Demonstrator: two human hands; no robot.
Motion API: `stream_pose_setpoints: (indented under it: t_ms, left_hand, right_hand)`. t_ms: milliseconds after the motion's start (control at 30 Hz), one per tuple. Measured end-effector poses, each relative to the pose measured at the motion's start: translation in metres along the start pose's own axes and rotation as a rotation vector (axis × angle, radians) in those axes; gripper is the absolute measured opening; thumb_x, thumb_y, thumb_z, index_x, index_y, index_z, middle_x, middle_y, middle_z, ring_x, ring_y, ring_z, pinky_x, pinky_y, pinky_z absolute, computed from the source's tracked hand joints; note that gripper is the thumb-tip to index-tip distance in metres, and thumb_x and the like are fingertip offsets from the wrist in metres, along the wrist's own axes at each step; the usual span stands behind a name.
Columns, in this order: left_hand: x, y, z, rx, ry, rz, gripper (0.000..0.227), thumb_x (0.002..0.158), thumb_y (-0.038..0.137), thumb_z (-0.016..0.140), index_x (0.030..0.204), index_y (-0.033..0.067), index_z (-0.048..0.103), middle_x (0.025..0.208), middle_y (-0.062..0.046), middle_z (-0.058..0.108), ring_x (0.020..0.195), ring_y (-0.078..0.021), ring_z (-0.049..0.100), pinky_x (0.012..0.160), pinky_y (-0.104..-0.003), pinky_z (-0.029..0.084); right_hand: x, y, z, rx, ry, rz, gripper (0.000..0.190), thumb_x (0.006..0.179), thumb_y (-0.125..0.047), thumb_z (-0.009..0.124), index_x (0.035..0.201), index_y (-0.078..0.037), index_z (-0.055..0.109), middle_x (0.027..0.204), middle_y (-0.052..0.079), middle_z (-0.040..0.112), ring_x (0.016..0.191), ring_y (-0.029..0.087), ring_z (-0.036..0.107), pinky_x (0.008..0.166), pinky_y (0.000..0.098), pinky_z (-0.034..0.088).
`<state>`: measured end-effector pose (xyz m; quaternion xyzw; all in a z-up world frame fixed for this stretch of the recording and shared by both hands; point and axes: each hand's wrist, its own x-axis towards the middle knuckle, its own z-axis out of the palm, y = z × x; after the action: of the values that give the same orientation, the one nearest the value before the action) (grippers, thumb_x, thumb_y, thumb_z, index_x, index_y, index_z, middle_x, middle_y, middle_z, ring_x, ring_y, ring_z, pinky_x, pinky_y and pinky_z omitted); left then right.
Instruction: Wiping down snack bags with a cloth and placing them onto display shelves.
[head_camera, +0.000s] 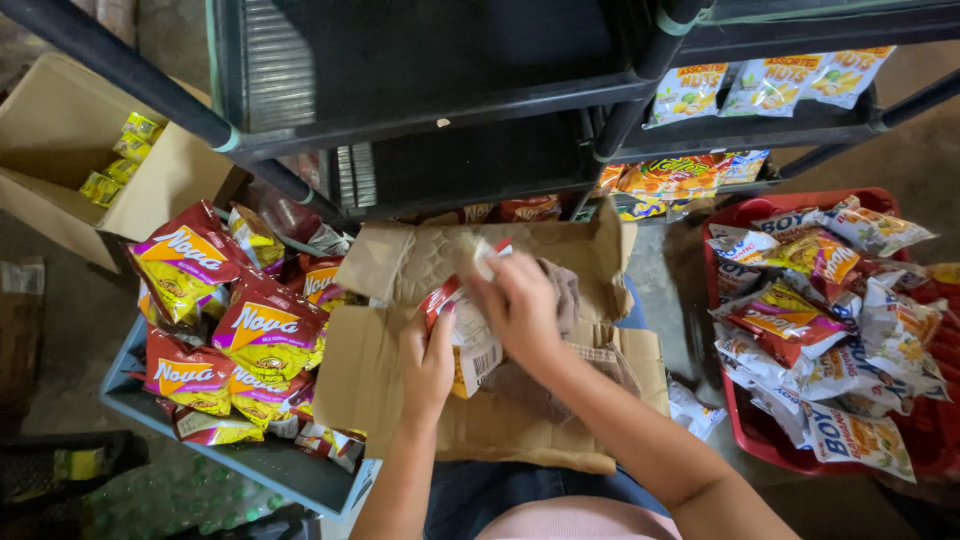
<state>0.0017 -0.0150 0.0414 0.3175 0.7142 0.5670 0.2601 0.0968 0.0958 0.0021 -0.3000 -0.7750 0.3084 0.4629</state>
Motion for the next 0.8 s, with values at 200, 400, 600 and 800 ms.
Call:
stream_pose_setpoints:
  t_ms: [200,400,600,800]
  left_hand:
    - [-0.001,0.005,0.001,0.018,-0.053,-0.070,0.033,0.101,0.026,0.057,0.082,0.0013,0.067,0.068,-0.010,0.066,0.073,-0.0140,0.053,0.074,-0.034,0.051]
    - [-0.006,-0.060,0.002,-0.125,-0.074,-0.061,0.026,0.094,0.017,0.058,0.102,-0.0029,0.073,0.079,-0.009,0.074,0.065,-0.0142,0.056,0.059,-0.029,0.048]
    - [-0.006,-0.089,0.004,-0.157,-0.019,-0.154,0.031,0.089,0.018,0.062,0.110,0.0003,0.077,0.093,-0.011,0.080,0.077,-0.0172,0.067,0.070,-0.029,0.054]
    - [0.005,-0.100,-0.012,-0.242,-0.248,-0.029,0.026,0.091,0.015,0.063,0.100,-0.0051,0.077,0.072,-0.006,0.072,0.062,-0.0112,0.053,0.056,-0.027,0.044]
  right_hand:
    - [-0.018,0.024,0.008,-0.033,-0.054,-0.033,0.017,0.093,-0.018,0.071,0.109,-0.013,0.068,0.087,0.010,0.061,0.083,0.038,0.066,0.075,0.0470,0.056]
    - [0.002,0.002,-0.012,-0.010,-0.088,0.058,0.013,0.091,-0.003,0.069,0.105,-0.001,0.067,0.080,0.006,0.059,0.058,0.018,0.048,0.053,0.0302,0.041]
    - [-0.017,0.012,-0.009,-0.024,-0.113,0.055,0.027,0.088,-0.014,0.073,0.112,-0.007,0.066,0.102,0.011,0.060,0.072,0.027,0.057,0.064,0.0344,0.049]
    - [-0.030,0.052,0.001,-0.007,-0.091,0.101,0.018,0.091,-0.007,0.069,0.083,-0.006,0.053,0.085,0.005,0.048,0.067,0.017,0.043,0.060,0.0304,0.039]
